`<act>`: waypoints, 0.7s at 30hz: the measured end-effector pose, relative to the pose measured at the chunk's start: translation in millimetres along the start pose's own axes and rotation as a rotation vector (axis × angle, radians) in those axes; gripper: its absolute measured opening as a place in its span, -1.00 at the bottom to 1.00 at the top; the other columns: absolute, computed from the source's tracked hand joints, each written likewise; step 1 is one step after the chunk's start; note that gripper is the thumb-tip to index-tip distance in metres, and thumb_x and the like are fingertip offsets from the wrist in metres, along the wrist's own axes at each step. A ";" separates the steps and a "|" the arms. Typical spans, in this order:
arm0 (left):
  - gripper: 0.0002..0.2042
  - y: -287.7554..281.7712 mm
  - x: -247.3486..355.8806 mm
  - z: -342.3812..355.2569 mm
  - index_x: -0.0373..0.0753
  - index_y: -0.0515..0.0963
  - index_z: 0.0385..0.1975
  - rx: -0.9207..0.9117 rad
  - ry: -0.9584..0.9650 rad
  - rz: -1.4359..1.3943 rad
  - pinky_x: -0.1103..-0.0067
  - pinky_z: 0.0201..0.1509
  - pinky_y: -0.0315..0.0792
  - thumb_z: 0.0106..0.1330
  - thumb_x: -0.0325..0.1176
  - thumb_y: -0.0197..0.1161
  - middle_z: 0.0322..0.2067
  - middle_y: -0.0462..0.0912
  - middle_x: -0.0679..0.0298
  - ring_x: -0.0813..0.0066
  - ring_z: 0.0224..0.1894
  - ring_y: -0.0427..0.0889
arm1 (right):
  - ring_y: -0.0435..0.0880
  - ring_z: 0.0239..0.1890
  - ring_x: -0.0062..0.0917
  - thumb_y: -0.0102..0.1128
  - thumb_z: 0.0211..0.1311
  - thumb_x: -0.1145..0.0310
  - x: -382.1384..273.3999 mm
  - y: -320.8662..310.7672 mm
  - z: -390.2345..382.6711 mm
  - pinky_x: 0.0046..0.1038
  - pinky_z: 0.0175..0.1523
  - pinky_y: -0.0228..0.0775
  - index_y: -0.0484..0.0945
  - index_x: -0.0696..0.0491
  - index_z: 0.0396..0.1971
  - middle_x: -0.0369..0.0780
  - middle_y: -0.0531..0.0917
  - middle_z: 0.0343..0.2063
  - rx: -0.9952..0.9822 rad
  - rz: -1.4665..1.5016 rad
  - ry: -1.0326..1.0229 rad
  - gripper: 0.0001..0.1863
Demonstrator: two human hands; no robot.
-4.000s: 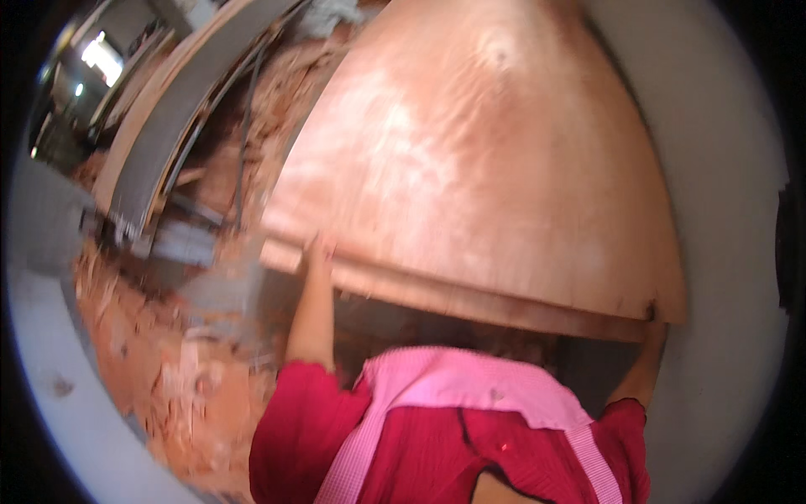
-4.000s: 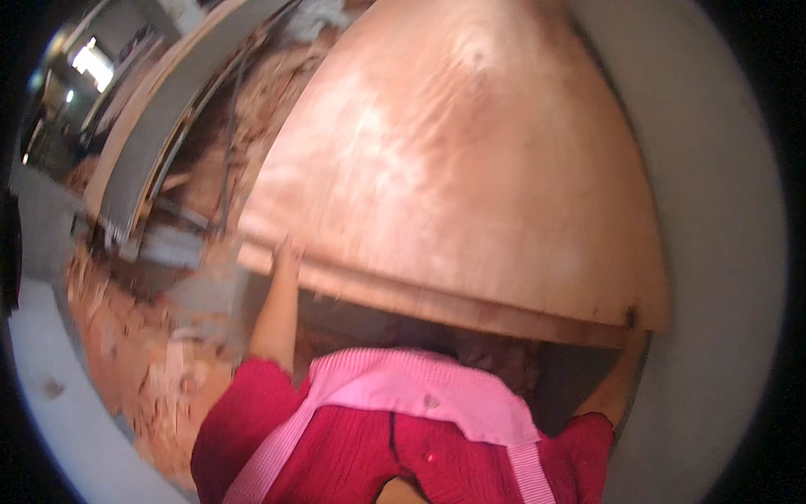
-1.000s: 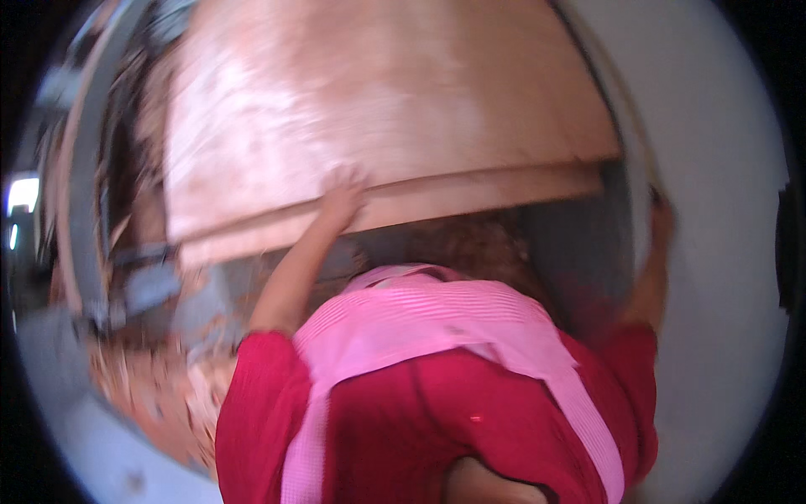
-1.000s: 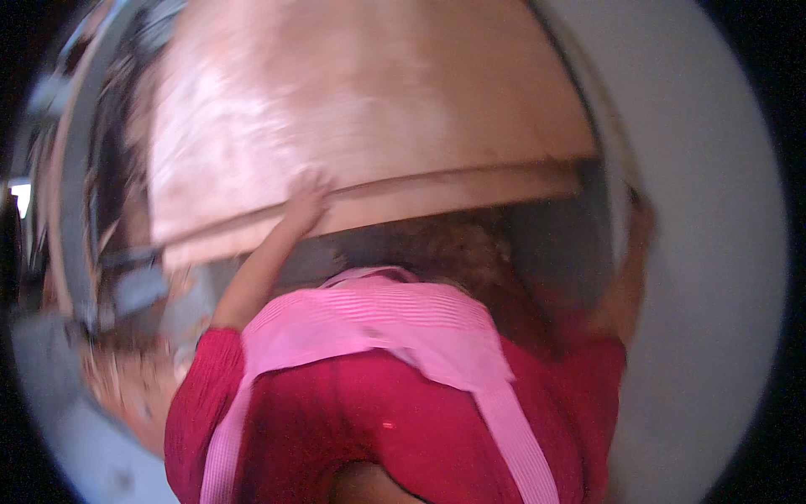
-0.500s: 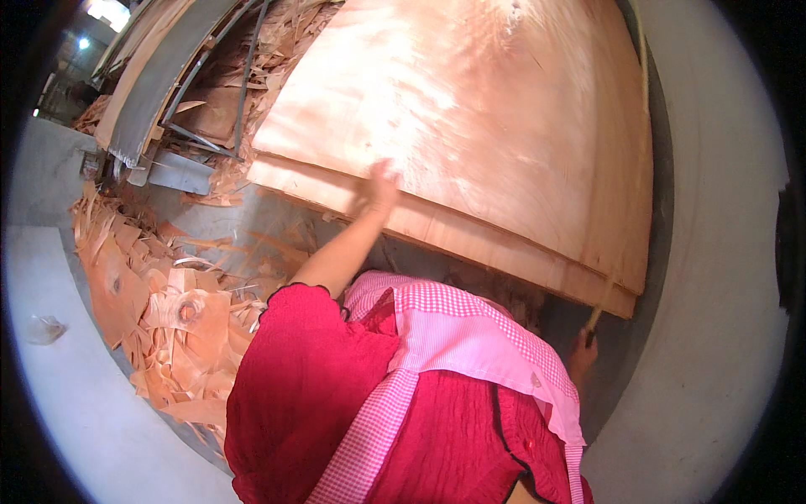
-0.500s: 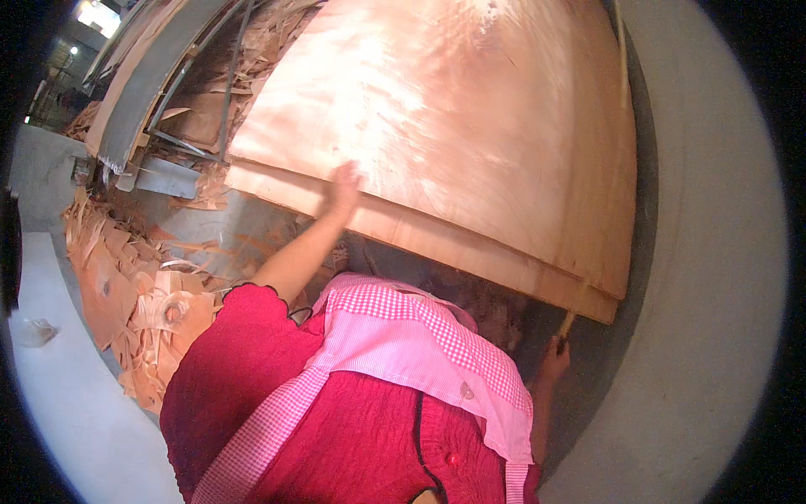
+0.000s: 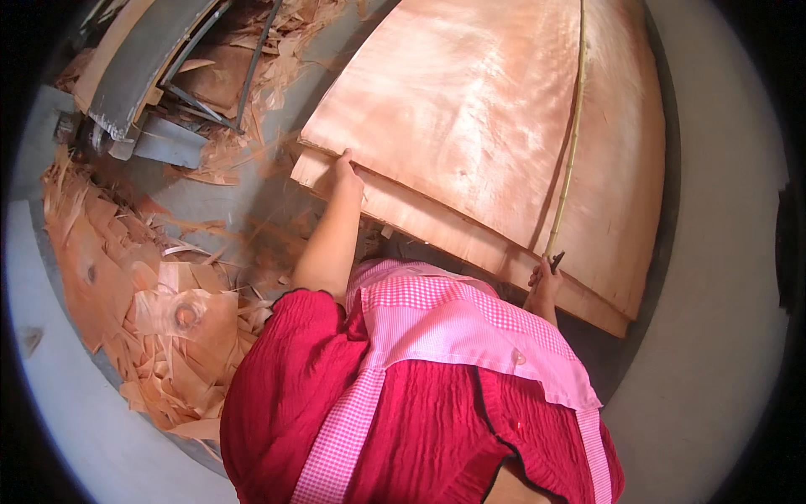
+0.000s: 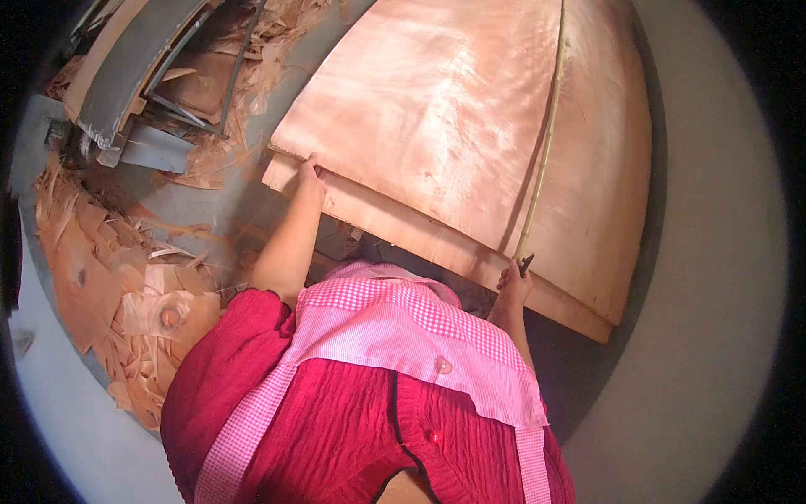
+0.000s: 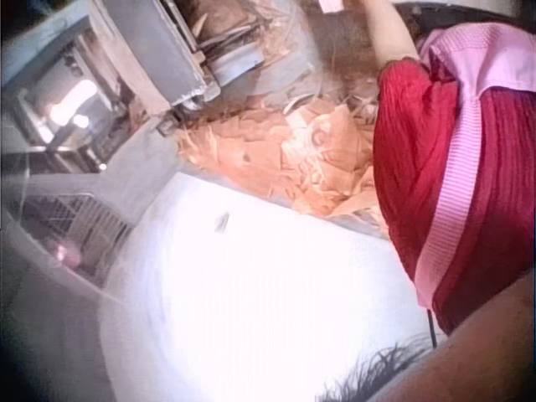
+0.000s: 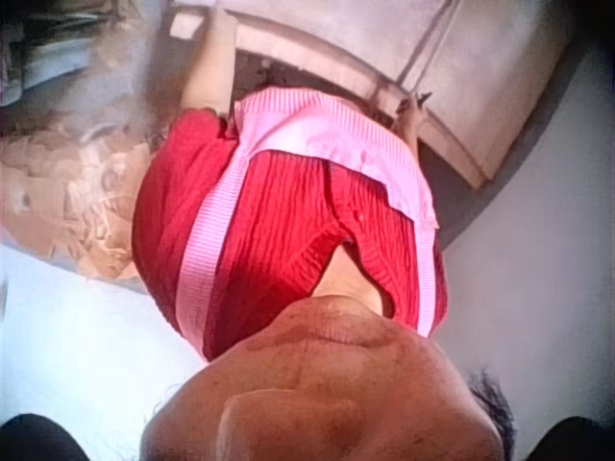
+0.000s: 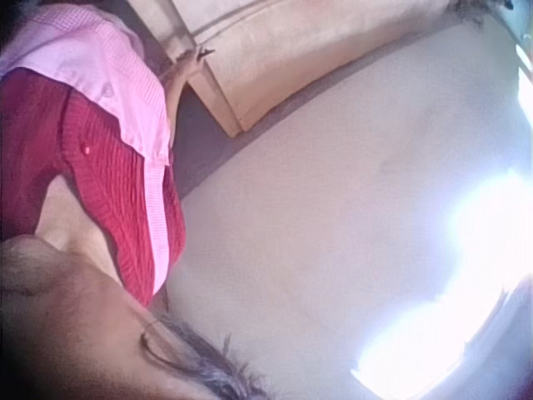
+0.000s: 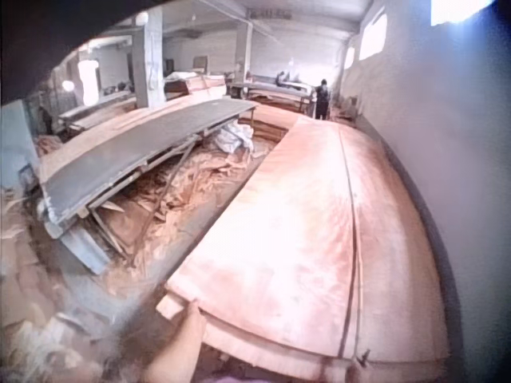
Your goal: The person cuts and sorts thin wood veneer sheets using a small utility blade. The person trims the edges of a large sheet, gathers scraps from the floor, and stacks the finished sheets by hand into a neat pile.
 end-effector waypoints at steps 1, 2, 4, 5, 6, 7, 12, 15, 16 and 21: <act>-0.68 -6.8 2.7 5.7 -0.31 0.39 -0.16 -0.035 0.040 0.016 0.48 -0.05 0.28 0.09 -0.36 0.17 -0.23 0.47 0.20 0.35 -0.16 0.42 | 0.37 -0.81 -0.64 0.05 0.13 0.30 -1.2 5.5 -0.4 -0.61 -0.75 0.19 0.40 0.13 -0.42 -0.25 0.45 -0.73 0.017 -0.135 0.030 -0.81; -0.63 -14.7 5.1 11.2 -0.27 0.36 -0.12 -0.025 0.089 0.036 0.43 -0.06 0.24 0.06 -0.39 0.22 -0.25 0.44 0.22 0.43 -0.19 0.38 | 0.40 -0.79 -0.62 0.04 0.14 0.29 -2.7 10.0 -0.3 -0.60 -0.72 0.21 0.42 0.15 -0.38 -0.24 0.46 -0.72 0.034 -0.272 0.058 -0.79; -0.60 -14.0 1.5 12.9 -0.25 0.35 -0.10 -0.007 0.079 0.001 0.42 -0.04 0.22 0.03 -0.41 0.25 -0.20 0.42 0.23 0.44 -0.17 0.37 | 0.45 -0.73 -0.61 0.03 0.15 0.29 -15.9 10.6 3.1 -0.59 -0.67 0.25 0.42 0.16 -0.28 -0.22 0.50 -0.68 0.050 -0.679 -0.067 -0.75; -0.58 -8.8 3.1 6.2 -0.24 0.34 -0.10 0.002 0.077 -0.019 0.42 -0.03 0.21 0.01 -0.42 0.27 -0.18 0.42 0.24 0.44 -0.15 0.37 | 0.47 -0.70 -0.61 0.02 0.15 0.29 -25.7 8.3 7.0 -0.58 -0.63 0.27 0.42 0.17 -0.22 -0.21 0.51 -0.66 0.041 -0.943 -0.226 -0.71; -0.56 -4.9 3.7 -2.0 -0.20 0.30 -0.06 -0.027 0.060 -0.072 0.44 -0.03 0.20 0.05 -0.33 0.25 -0.14 0.38 0.29 0.42 -0.15 0.35 | 0.49 -0.66 -0.61 0.02 0.14 0.29 -33.0 9.3 10.9 -0.57 -0.59 0.29 0.41 0.18 -0.16 -0.19 0.53 -0.64 0.028 -1.206 -0.392 -0.67; -0.63 1.7 8.7 -8.9 -0.17 0.34 -0.12 -0.084 0.020 -0.124 0.47 -0.08 0.20 0.07 -0.28 0.23 -0.20 0.40 0.34 0.46 -0.17 0.35 | 0.48 -0.65 -0.62 0.02 0.14 0.30 -40.8 12.3 14.6 -0.57 -0.57 0.28 0.40 0.18 -0.12 -0.20 0.53 -0.64 0.032 -1.107 -0.377 -0.65; -0.51 23.5 30.4 -61.0 -0.06 0.26 -0.01 -0.371 0.001 -0.145 0.36 0.03 0.08 0.11 0.03 0.13 -0.09 0.29 0.40 0.50 -0.05 0.22 | 0.37 -0.67 -0.68 0.09 0.09 0.29 -91.7 111.5 15.1 -0.57 -0.58 0.21 0.41 0.14 -0.07 -0.28 0.45 -0.68 -0.150 -0.841 -0.361 -0.60; -0.37 47.0 39.8 -88.9 -0.06 0.16 0.11 -0.483 0.024 -0.047 0.25 0.09 -0.03 0.11 0.17 0.01 0.07 0.20 0.40 0.50 0.07 0.15 | 0.52 -0.57 -0.50 0.24 -0.07 0.18 -90.4 146.7 71.3 -0.45 -0.41 0.34 0.44 0.14 -0.13 -0.19 0.53 -0.65 -0.107 -0.976 -0.331 -0.51; -0.33 50.0 43.4 -95.5 -0.07 0.13 0.15 -0.497 0.066 -0.008 0.22 0.11 -0.07 0.12 0.21 -0.03 0.11 0.17 0.40 0.50 0.10 0.13 | 0.56 -0.34 -0.34 0.29 -0.15 0.17 -98.9 167.6 70.6 -0.38 -0.22 0.36 0.38 0.19 -0.07 -0.06 0.56 -0.43 -0.127 -1.095 -0.426 -0.38; -0.21 74.2 43.6 -122.6 -0.07 0.02 0.22 -0.610 0.138 0.122 0.21 0.15 -0.15 0.09 0.36 -0.26 0.20 0.06 0.34 0.48 0.19 0.04 | 0.12 0.21 -0.26 0.30 -0.09 0.19 -105.5 291.9 -8.3 -0.39 0.24 -0.05 0.06 0.14 0.16 0.02 0.18 0.14 -0.707 -0.757 -0.671 -0.16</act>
Point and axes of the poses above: each hand's wrist, its own z-axis towards the middle knuckle, its own y-axis out of the palm, x = y × z, the point moved 5 cm from there along z, towards the middle knuckle
